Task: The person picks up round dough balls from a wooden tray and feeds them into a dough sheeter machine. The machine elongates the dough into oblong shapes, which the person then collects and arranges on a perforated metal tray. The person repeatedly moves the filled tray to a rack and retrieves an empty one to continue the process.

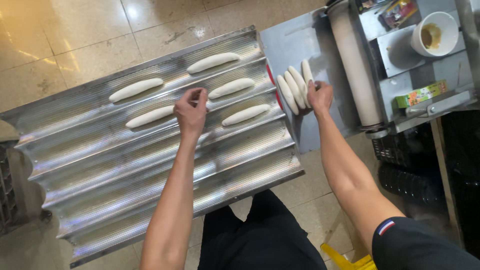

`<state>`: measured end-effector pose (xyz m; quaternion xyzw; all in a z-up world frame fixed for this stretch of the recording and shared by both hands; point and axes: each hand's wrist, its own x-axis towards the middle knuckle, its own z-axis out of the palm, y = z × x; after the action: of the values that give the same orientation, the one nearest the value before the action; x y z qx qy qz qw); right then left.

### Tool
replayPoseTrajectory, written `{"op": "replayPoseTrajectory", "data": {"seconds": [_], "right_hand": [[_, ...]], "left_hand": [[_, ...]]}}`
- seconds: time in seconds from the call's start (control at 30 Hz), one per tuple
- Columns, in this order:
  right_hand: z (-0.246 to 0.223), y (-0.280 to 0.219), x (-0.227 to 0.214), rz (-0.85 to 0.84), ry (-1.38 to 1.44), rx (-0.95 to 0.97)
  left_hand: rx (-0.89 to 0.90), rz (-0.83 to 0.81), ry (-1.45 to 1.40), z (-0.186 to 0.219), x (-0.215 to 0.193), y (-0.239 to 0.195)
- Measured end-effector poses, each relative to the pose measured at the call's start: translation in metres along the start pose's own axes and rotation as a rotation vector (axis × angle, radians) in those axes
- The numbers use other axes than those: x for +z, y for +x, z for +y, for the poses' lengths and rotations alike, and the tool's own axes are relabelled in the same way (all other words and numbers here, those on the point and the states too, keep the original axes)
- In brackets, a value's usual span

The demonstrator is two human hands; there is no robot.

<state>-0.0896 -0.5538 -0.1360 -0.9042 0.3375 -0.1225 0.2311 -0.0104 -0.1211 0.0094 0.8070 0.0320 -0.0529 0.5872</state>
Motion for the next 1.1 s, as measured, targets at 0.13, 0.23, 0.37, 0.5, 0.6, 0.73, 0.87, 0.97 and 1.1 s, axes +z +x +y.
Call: {"op": "replayPoseTrajectory", "data": {"seconds": [0.13, 0.23, 0.37, 0.5, 0.6, 0.73, 0.87, 0.97, 1.1], "right_hand": [[0.030, 0.005, 0.027, -0.110, -0.010, 0.016], [0.004, 0.002, 0.003, -0.209, 0.279, -0.009], [-0.063, -0.012, -0.068, -0.234, 0.512, -0.167], [-0.140, -0.052, -0.123, -0.602, 0.706, -0.253], [-0.201, -0.096, -0.129, -0.867, 0.631, -0.464], [-0.273, -0.159, -0.089, -0.970, 0.422, -0.645], [-0.319, -0.217, -0.030, -0.902, 0.303, -0.803], [-0.338, -0.241, 0.001, -0.762, 0.252, -0.999], [-0.337, -0.247, 0.005, -0.622, 0.237, -1.064]], "left_hand": [[-0.094, -0.221, -0.180, 0.024, 0.073, -0.017], [-0.125, -0.337, -0.198, 0.033, 0.104, -0.029], [-0.201, -0.418, -0.300, 0.042, 0.118, -0.037], [-0.480, -0.469, -0.549, 0.039, 0.102, -0.044], [-0.530, -0.456, -0.748, 0.015, 0.044, -0.047], [-0.484, -0.354, -0.655, -0.038, -0.062, -0.061], [-0.476, -0.200, -0.592, -0.085, -0.151, -0.074], [-0.479, -0.052, -0.409, -0.099, -0.181, -0.074], [-0.454, 0.015, 0.047, -0.094, -0.187, -0.070]]}}
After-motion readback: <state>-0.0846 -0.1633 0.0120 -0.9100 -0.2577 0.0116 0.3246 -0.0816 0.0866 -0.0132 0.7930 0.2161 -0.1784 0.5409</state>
